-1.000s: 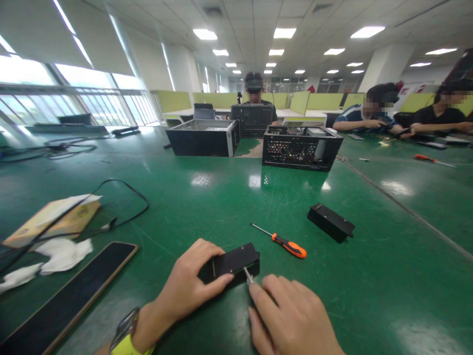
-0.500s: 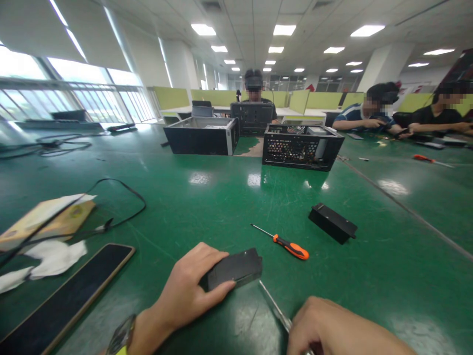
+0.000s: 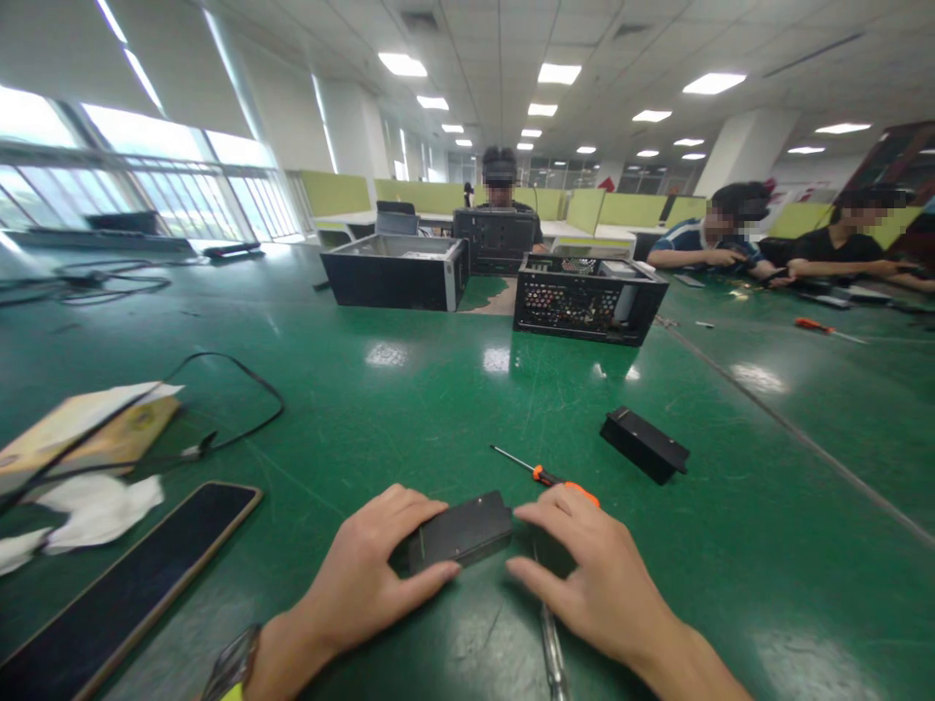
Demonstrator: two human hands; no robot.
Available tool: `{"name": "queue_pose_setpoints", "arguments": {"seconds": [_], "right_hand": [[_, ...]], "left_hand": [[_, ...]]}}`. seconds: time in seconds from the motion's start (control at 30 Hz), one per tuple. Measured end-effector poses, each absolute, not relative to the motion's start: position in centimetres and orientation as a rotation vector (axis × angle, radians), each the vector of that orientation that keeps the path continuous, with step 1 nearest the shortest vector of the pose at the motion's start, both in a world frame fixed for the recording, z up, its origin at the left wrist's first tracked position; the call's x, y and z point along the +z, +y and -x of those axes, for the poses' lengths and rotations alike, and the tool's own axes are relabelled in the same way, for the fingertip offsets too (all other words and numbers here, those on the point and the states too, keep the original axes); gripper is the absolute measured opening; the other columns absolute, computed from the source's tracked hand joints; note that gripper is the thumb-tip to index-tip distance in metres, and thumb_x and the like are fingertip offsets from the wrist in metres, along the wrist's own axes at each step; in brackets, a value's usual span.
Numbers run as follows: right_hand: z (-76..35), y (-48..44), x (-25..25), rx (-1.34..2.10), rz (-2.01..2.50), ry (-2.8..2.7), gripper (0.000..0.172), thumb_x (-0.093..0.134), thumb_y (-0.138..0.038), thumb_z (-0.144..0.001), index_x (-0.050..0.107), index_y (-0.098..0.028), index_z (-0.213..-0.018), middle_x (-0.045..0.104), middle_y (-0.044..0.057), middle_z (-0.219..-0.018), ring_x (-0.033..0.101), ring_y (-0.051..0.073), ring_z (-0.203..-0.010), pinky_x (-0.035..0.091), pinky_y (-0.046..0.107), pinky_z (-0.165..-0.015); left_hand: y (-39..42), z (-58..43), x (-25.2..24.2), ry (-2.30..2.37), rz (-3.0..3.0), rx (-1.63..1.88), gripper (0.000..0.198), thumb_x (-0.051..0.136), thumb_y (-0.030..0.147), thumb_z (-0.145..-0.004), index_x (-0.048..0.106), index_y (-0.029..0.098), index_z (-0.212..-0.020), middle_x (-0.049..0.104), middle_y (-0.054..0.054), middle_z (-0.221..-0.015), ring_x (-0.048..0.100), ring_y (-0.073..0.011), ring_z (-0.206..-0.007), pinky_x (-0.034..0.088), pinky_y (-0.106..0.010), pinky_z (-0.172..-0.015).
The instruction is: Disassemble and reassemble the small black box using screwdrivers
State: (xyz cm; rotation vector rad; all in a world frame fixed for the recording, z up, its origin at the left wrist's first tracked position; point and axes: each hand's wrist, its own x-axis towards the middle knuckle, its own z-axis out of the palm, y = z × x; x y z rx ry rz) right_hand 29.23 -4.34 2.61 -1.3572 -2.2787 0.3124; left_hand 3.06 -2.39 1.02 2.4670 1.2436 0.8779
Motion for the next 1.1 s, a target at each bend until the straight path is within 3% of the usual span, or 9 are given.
{"name": "queue_pose_setpoints", "arguments": {"seconds": [0.07, 0.13, 0.3, 0.47, 0.57, 0.73, 0.83, 0.97, 1.1], "right_hand": [[-27.9, -3.1, 3.1, 0.296, 1.292, -2.327, 0.059, 0.071, -0.045, -0.078, 0.056, -0.023, -0.131, 0.061, 0.013, -0.127, 0.055, 0.029, -0.115, 0.046, 0.045, -0.094], [-26.6, -2.0, 3.9, 0.354, 1.240, -2.463, 0.069, 0.077, -0.047, -0.072, 0.054, -0.024, -0.133, 0.061, 0.012, -0.129, 0.051, 0.030, -0.118, 0.042, 0.047, -0.096], [-25.9, 0.5, 5.0, 0.327, 1.245, -2.563, 0.037, 0.077, -0.041, -0.073, 0.068, -0.025, -0.105, 0.072, 0.002, -0.099, 0.061, 0.021, -0.092, 0.045, 0.033, -0.082], [-30.8, 5.2, 4.2, -0.020, 1.605, -2.204, 0.043, 0.055, -0.047, -0.090, 0.063, -0.018, -0.120, 0.069, 0.012, -0.113, 0.059, 0.028, -0.102, 0.044, 0.041, -0.086], [-33.6, 7.8, 3.1, -0.159, 1.783, -2.093, 0.045, 0.053, -0.047, -0.089, 0.064, -0.016, -0.119, 0.069, 0.016, -0.114, 0.056, 0.035, -0.107, 0.039, 0.052, -0.091], [-34.6, 9.2, 1.0, -0.248, 1.946, -2.088, 0.039, 0.050, -0.050, -0.088, 0.068, -0.024, -0.112, 0.072, 0.010, -0.110, 0.055, 0.033, -0.112, 0.023, 0.058, -0.105], [-35.2, 8.9, 0.5, -0.325, 2.100, -1.951, 0.055, 0.046, -0.056, -0.087, 0.058, -0.019, -0.127, 0.060, 0.017, -0.131, 0.045, 0.040, -0.124, 0.018, 0.065, -0.103], [-38.6, 7.8, 1.5, -0.270, 2.272, -1.836, 0.085, 0.055, -0.067, -0.074, 0.048, -0.011, -0.138, 0.047, 0.026, -0.143, 0.040, 0.049, -0.126, 0.031, 0.066, -0.096], [-43.3, 6.8, 3.2, 0.033, 2.356, -1.860, 0.064, 0.067, -0.049, -0.067, 0.067, -0.010, -0.117, 0.069, 0.022, -0.115, 0.064, 0.041, -0.099, 0.050, 0.049, -0.080]], "left_hand": [[-2.3, -3.1, 0.9, 1.229, -2.457, 0.873, 0.031, 0.073, 0.039, -0.078, 0.068, 0.019, -0.101, 0.070, -0.008, -0.092, 0.063, -0.0266, -0.084, 0.053, -0.040, -0.074], [-2.2, -3.0, 0.8, 1.208, -2.455, 0.872, 0.028, 0.073, 0.037, -0.079, 0.068, 0.020, -0.100, 0.069, -0.007, -0.091, 0.062, -0.0258, -0.083, 0.053, -0.039, -0.074], [-2.0, -2.3, 0.7, 1.329, -2.439, 1.080, 0.053, 0.076, 0.045, -0.075, 0.061, 0.019, -0.118, 0.064, -0.011, -0.107, 0.060, -0.0295, -0.096, 0.052, -0.045, -0.082], [-1.9, -2.0, 0.7, 1.425, -2.408, 1.235, 0.043, 0.066, 0.040, -0.085, 0.057, 0.018, -0.121, 0.062, -0.012, -0.109, 0.058, -0.0291, -0.099, 0.050, -0.046, -0.085], [-1.9, -2.2, 0.5, 1.413, -2.412, 1.221, 0.037, 0.065, 0.036, -0.087, 0.058, 0.019, -0.119, 0.062, -0.011, -0.107, 0.059, -0.0280, -0.097, 0.051, -0.045, -0.083], [-1.8, -2.3, 0.4, 1.419, -2.414, 1.212, 0.029, 0.062, 0.031, -0.088, 0.060, 0.019, -0.114, 0.064, -0.010, -0.103, 0.059, -0.0268, -0.095, 0.051, -0.043, -0.082], [-1.7, -2.3, 0.5, 1.412, -2.426, 1.212, 0.026, 0.062, 0.029, -0.087, 0.062, 0.018, -0.111, 0.065, -0.010, -0.099, 0.060, -0.0266, -0.092, 0.051, -0.042, -0.080], [-1.7, -2.2, 0.6, 1.418, -2.428, 1.220, 0.026, 0.063, 0.027, -0.086, 0.062, 0.018, -0.111, 0.066, -0.009, -0.098, 0.061, -0.0266, -0.090, 0.051, -0.042, -0.079], [-1.8, -2.2, 0.7, 1.389, -2.444, 1.191, 0.026, 0.063, 0.027, -0.087, 0.062, 0.017, -0.110, 0.067, -0.009, -0.095, 0.060, -0.0265, -0.089, 0.051, -0.042, -0.077]]}}
